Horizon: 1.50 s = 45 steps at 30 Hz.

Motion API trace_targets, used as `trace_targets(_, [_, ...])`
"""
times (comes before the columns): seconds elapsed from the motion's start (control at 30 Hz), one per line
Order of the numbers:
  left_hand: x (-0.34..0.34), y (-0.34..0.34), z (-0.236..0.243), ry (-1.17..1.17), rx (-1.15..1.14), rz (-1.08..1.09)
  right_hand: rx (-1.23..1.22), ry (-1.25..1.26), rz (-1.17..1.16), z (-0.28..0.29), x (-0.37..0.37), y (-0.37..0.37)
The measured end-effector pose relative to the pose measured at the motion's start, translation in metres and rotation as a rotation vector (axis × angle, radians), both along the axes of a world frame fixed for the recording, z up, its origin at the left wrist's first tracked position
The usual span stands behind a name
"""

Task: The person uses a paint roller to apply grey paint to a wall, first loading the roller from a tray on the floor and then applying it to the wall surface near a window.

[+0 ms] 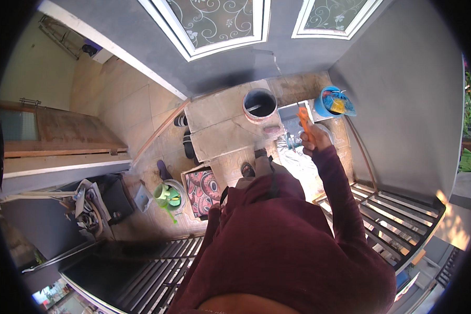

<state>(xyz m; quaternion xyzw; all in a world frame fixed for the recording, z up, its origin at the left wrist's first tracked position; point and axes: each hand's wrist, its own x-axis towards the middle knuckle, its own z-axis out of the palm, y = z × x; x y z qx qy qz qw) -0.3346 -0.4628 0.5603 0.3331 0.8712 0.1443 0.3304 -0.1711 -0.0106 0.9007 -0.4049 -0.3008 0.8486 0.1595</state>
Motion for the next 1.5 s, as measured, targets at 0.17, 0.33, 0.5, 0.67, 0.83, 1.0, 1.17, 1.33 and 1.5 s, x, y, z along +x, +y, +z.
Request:
trace_targets(0.17, [-0.016,-0.034,-0.053,-0.052,0.048,0.041,0.110,-0.018,-0.069,-0.029,0.049,-0.071])
trace_targets(0.33, [-0.037,-0.011,-0.067,-0.574,-0.214,0.237,0.131,-0.468,-0.039,-0.060,0.094,-0.115])
trace_targets(0.5, [-0.019,0.006,-0.062,-0.806,0.069,0.861,0.174,-0.680,-0.122,-0.080,0.113,-0.145])
trace_targets(0.67, [-0.001,0.000,-0.039,-0.734,0.322,0.645,0.231,-0.805,-0.051,-0.107,0.151,-0.144])
trace_targets(0.83, [0.010,0.030,-0.015,-0.143,-0.094,-0.248,0.291,-0.881,-0.033,-0.120,0.192,-0.137])
trace_targets(1.0, [0.015,0.025,-0.034,0.002,-0.220,-0.618,0.416,-0.891,0.003,-0.158,0.212,-0.116])
trace_targets(1.17, [0.056,-0.001,-0.049,-0.928,0.237,0.879,0.479,-0.946,0.089,-0.234,0.232,-0.064])
trace_targets(1.33, [0.104,-0.006,-0.007,-0.608,0.182,0.541,0.734,-1.136,0.397,-0.310,0.245,0.013])
trace_targets(1.5, [0.183,-0.043,0.013,0.275,0.275,-0.417,0.784,-1.207,0.499,-0.375,0.231,0.071])
